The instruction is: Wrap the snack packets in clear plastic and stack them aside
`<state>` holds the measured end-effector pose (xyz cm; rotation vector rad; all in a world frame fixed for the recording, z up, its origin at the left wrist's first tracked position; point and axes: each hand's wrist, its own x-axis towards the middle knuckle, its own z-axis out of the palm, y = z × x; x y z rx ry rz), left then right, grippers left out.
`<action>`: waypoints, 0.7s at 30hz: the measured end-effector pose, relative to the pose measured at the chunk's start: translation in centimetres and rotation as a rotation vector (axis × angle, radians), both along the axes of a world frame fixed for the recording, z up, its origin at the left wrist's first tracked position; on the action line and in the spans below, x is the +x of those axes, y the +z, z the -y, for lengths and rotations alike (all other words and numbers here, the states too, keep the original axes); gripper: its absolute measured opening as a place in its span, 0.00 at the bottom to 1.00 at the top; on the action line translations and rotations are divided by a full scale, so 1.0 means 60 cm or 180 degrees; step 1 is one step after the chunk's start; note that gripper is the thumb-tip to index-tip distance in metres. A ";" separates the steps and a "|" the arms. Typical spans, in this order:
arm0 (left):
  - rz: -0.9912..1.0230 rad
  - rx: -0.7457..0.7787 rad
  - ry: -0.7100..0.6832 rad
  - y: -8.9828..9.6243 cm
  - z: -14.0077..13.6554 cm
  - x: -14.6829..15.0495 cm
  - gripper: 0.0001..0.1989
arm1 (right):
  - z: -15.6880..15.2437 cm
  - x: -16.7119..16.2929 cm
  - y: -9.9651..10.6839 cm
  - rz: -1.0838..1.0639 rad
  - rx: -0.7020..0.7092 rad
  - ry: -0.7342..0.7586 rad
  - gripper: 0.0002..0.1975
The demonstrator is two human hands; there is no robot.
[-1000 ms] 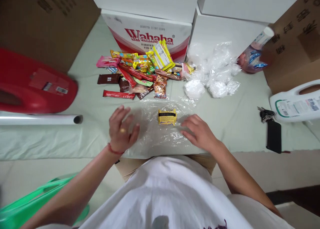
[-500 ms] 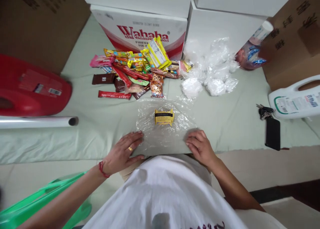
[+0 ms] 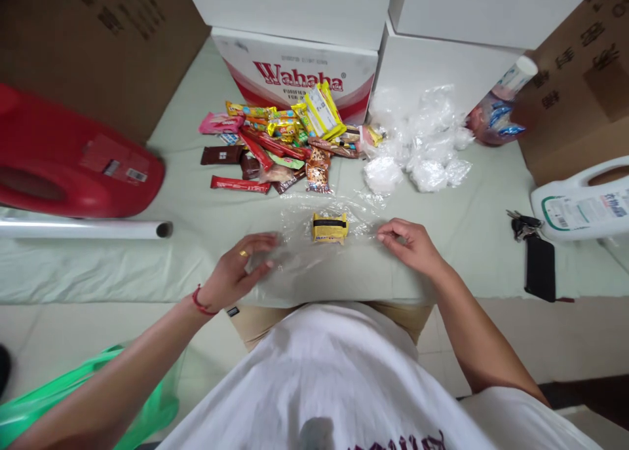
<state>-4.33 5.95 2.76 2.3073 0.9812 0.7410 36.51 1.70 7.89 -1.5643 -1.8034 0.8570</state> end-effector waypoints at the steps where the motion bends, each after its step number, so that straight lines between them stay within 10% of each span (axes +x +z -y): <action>1: -0.0061 0.0201 -0.0110 0.001 -0.001 0.003 0.18 | -0.006 -0.001 0.001 -0.0021 -0.0001 -0.0011 0.16; 8: -0.0274 0.0950 -0.0543 -0.036 0.015 0.036 0.22 | -0.018 -0.003 0.002 -0.0102 -0.0038 0.0050 0.15; 13: 0.0246 0.0061 0.0260 -0.041 -0.018 0.054 0.09 | -0.029 0.003 -0.006 -0.0425 -0.0293 -0.0255 0.18; 21: 0.0603 -0.1363 0.1592 -0.027 -0.049 0.084 0.22 | -0.080 0.000 -0.040 -0.0790 -0.0555 -0.0844 0.22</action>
